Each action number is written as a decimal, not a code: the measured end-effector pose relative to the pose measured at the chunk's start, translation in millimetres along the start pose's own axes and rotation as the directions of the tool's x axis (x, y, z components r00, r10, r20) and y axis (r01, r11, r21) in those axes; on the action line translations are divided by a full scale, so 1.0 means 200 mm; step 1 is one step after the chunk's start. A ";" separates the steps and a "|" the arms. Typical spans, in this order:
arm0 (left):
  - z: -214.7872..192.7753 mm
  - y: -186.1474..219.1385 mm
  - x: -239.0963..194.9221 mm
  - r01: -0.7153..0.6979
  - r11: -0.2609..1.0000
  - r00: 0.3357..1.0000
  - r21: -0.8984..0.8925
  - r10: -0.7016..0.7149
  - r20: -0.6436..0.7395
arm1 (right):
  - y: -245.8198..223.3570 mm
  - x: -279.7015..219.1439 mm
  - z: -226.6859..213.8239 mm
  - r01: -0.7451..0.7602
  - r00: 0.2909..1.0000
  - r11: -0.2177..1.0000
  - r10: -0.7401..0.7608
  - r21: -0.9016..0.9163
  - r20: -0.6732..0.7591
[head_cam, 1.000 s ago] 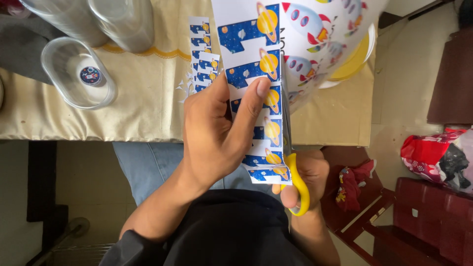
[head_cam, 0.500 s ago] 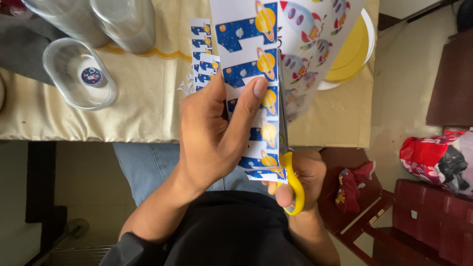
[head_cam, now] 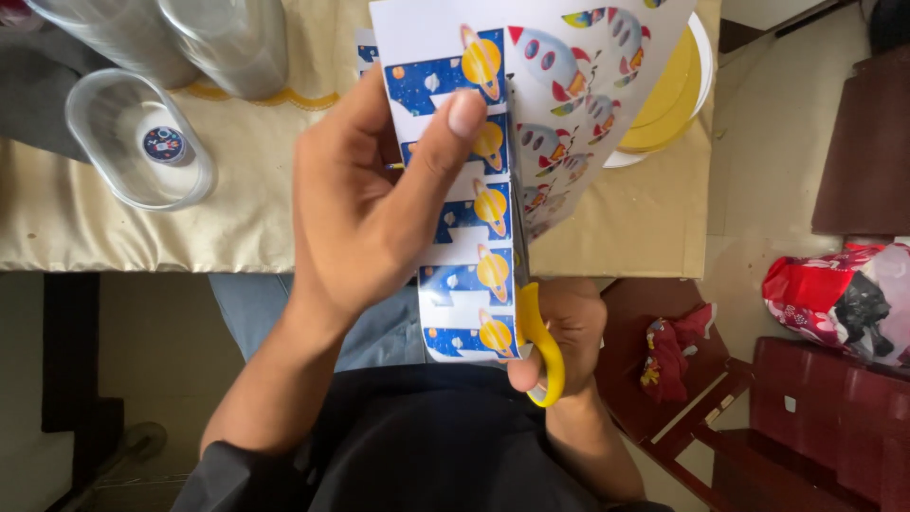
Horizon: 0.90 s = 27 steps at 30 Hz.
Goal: The person is using a pair of scissors to cut out space-themed decorative labels from a printed sheet of paper.
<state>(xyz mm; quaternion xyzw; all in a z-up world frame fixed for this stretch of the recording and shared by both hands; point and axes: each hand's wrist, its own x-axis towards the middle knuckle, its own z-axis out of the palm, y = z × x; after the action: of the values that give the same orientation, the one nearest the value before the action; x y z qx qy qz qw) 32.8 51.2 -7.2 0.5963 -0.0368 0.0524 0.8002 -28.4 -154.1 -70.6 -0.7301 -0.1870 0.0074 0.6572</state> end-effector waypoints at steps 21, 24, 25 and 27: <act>0.01 0.11 -0.02 -0.201 0.913 0.978 0.356 0.208 0.019 | 0.02 -0.04 -0.02 0.060 0.996 0.989 -0.068 -0.132 -0.058; 0.02 0.16 -0.02 -0.165 0.905 0.986 0.393 0.166 0.031 | -0.02 -0.02 -0.01 0.054 0.996 0.992 -0.061 -0.111 -0.061; 0.03 0.18 -0.01 -0.156 0.910 0.988 0.385 0.148 0.050 | -0.04 0.00 0.01 0.052 0.996 0.996 -0.057 -0.079 -0.062; 0.04 0.18 -0.01 -0.165 0.901 0.986 0.400 0.163 0.041 | -0.03 0.00 0.00 0.051 0.996 0.998 -0.054 -0.040 -0.066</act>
<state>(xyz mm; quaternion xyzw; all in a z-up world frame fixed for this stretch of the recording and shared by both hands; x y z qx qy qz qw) 25.3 53.6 29.5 0.7429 -0.0779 0.1239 0.6532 -30.1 -152.9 -65.3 -0.7374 -0.1842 -0.0379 0.6488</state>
